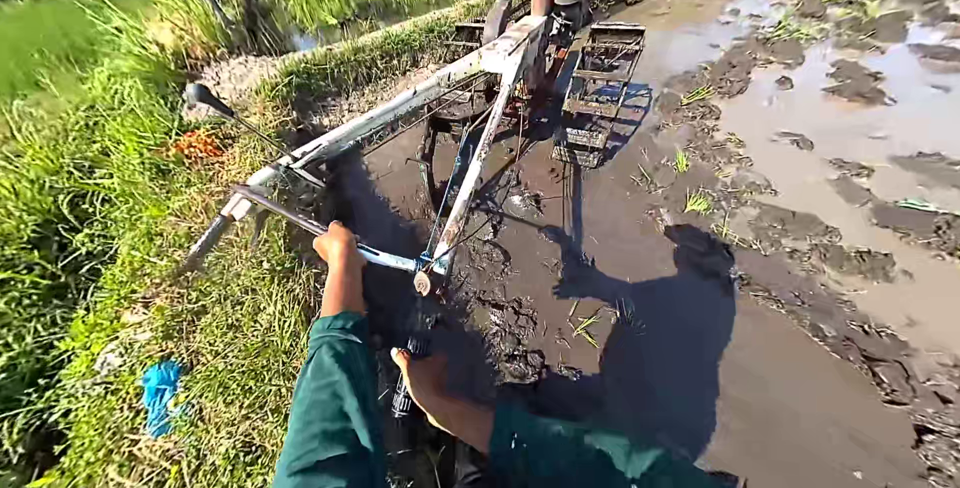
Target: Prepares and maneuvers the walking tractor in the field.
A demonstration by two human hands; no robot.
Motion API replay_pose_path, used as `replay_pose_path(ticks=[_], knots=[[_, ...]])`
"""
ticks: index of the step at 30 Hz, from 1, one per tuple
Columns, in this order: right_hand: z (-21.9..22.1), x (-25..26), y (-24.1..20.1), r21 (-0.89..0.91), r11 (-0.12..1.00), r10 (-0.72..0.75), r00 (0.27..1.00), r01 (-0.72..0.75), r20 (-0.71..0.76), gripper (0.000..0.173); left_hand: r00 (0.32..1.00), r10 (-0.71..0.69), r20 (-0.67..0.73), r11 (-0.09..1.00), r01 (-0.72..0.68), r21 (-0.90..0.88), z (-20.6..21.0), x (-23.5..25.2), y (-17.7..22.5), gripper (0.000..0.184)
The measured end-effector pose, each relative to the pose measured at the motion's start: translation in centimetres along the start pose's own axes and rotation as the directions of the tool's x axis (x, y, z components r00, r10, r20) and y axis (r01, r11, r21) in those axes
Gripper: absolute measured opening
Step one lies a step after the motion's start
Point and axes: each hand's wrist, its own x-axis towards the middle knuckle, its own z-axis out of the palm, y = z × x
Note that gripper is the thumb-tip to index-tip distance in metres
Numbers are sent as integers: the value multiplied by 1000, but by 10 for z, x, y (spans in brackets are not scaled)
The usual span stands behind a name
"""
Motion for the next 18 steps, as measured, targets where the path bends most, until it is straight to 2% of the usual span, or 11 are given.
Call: replay_pose_path(ticks=[2,5,8,10,12,15,18], knots=[[5,24,-13,44,999,9,1000,-8,-12,61,1000,-2,22,1000,2,1,18,23,6,46],[20,65,-35,233,972,-32,999,40,-39,61,996,49,68,999,-49,-5,42,55,21,40],[31,109,-51,391,919,-29,999,43,-41,73,994,61,92,995,-53,-80,69,89,34,32],[25,135,-63,380,925,33,998,-11,-53,82,990,56,129,988,-36,-151,91,100,38,28],[6,152,-68,378,926,73,983,-3,-170,71,981,61,182,967,-13,-256,121,90,35,29],[-56,162,-63,278,953,-16,938,119,-347,41,974,115,194,926,-35,-375,180,42,39,30],[-122,176,-71,209,973,7,898,95,-439,34,959,134,249,949,-52,-311,232,4,52,44]])
